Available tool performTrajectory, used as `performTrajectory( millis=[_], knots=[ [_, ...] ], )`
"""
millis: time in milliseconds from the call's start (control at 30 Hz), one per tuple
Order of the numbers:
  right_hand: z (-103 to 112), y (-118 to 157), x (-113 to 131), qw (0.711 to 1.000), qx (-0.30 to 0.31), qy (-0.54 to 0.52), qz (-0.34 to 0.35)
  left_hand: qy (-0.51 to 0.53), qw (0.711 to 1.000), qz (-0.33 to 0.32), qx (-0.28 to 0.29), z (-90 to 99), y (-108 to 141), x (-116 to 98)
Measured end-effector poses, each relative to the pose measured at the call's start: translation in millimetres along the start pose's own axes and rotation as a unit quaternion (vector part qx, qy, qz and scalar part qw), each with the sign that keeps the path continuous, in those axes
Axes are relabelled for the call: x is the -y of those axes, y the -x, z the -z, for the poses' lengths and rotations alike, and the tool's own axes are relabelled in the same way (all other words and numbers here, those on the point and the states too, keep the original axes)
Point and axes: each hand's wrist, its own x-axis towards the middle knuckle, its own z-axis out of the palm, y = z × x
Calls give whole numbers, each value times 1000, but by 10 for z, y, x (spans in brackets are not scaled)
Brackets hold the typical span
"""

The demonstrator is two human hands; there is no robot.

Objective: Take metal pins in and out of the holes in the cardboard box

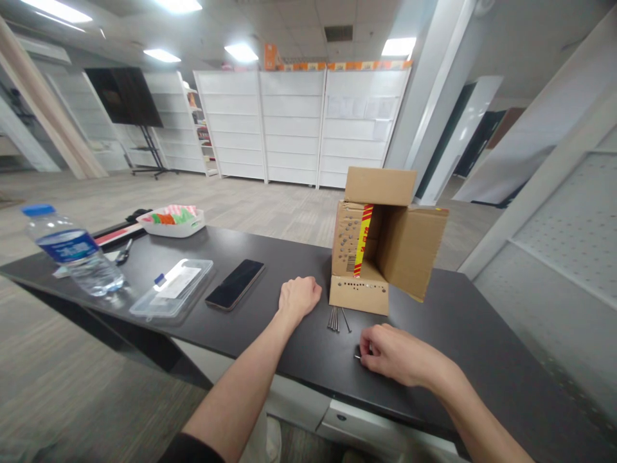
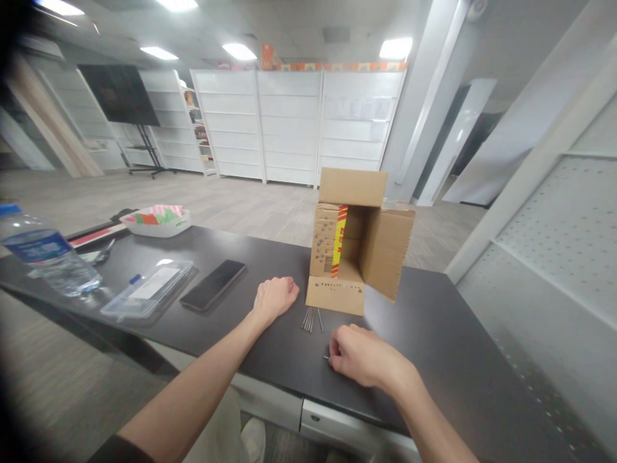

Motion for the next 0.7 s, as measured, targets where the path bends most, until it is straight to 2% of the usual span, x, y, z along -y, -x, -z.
performTrajectory(
  millis=[233, 433, 700],
  knots=[
    [-64, -158, -220, 995, -85, -42, 26, 3, 1000, -5, -5, -2, -6, -3],
    [-133, -254, -149, 992, -108, -30, 53, 0, 1000, -2, 0, -8, -8, -4],
    [-274, -284, -94, 981, -170, -47, 84, 2, 1000, 1, 0, 12, 2, -19]
  ],
)
